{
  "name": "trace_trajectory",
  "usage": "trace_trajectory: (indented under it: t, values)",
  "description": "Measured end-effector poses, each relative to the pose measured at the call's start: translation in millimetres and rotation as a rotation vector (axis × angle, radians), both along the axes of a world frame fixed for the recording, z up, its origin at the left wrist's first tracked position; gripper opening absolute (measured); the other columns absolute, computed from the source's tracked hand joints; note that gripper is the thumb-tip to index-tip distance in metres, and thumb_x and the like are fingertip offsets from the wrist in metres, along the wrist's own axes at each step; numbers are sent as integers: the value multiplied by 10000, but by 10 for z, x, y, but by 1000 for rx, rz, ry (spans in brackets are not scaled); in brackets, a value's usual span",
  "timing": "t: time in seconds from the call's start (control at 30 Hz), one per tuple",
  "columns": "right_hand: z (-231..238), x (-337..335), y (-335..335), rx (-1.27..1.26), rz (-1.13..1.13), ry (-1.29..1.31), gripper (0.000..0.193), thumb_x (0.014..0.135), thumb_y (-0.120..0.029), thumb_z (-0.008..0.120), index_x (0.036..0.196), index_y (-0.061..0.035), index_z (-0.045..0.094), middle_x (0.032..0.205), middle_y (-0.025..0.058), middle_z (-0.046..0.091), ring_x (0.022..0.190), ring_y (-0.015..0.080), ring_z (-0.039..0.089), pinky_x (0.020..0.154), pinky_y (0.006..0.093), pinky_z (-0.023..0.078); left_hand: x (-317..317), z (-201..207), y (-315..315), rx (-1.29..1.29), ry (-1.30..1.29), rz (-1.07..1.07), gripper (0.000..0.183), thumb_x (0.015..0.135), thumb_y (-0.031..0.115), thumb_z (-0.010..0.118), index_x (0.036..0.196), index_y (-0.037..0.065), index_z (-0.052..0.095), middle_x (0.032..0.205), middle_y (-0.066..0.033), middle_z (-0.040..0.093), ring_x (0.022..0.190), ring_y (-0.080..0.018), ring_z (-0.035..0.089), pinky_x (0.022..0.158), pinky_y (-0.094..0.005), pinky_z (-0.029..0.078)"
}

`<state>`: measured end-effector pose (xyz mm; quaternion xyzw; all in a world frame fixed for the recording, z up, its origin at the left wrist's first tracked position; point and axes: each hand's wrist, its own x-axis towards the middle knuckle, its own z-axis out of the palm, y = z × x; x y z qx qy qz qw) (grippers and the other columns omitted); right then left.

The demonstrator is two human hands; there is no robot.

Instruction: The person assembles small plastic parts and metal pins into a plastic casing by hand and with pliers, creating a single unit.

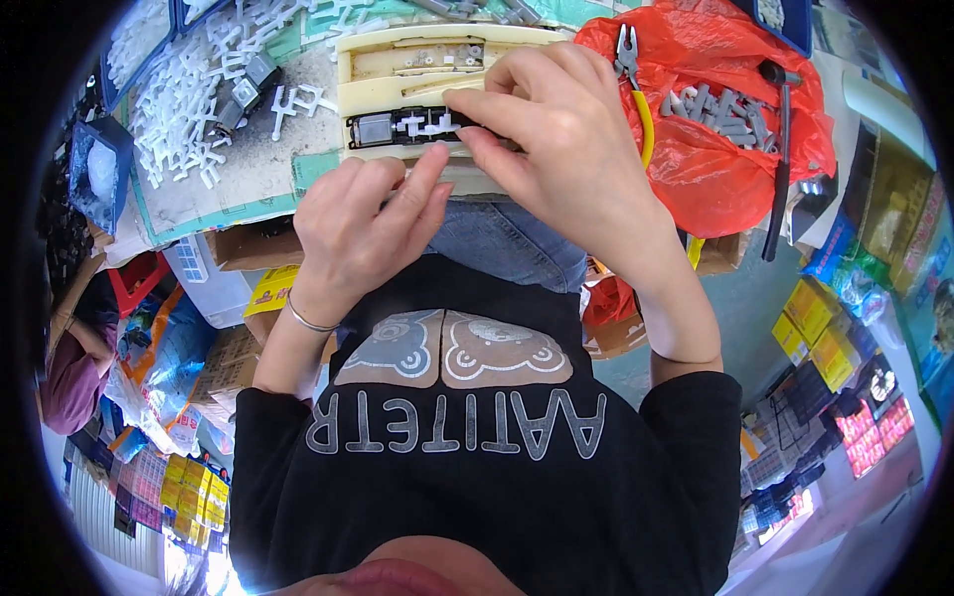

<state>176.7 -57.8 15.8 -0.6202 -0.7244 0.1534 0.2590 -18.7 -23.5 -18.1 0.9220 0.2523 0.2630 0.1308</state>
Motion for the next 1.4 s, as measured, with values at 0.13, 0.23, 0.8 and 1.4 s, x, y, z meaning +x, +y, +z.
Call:
trace_trajectory:
  t: [0.13, 0.23, 0.8, 1.4]
  values:
    - [-10, 11, 22, -19, 39, -67, 154, 685, -110, 703, 837, -89, 690, 841, 36, 549, 881, 228, 530, 861, 384, 387, 31, -24, -9, 28, 92, -30, 372, 734, 189, 715, 1098, 136, 659, 713, 12, 460, 571, -139, 480, 496, -272, 391]
    - [50, -30, 63, 2, 83, -127, 133, 669, -114, 698, 799, -88, 687, 834, 36, 534, 882, 225, 525, 870, 400, 380, 46, -76, -91, 103, 162, -15, 396, 734, 167, 606, 1112, 52, 622, 728, -1, 422, 608, -126, 453, 501, -262, 370]
    - [97, 10, 658, 13, -97, 39, 140, 799, -80, 624, 912, 3, 615, 860, 116, 585, 791, 264, 573, 716, 328, 460, -328, 61, 450, -9, 192, 349, 295, 733, 5, 617, 1028, 9, 615, 921, -110, 582, 769, -258, 570, 645, -347, 481]
    - [212, 1014, -319, -269, -602, -109, 197, 822, -137, 650, 948, 14, 652, 877, 145, 656, 813, 268, 642, 739, 338, 493, -316, 124, 495, -67, -120, 312, 376, 686, -82, 631, 1048, 15, 640, 805, -101, 616, 663, -224, 604, 601, -306, 494]
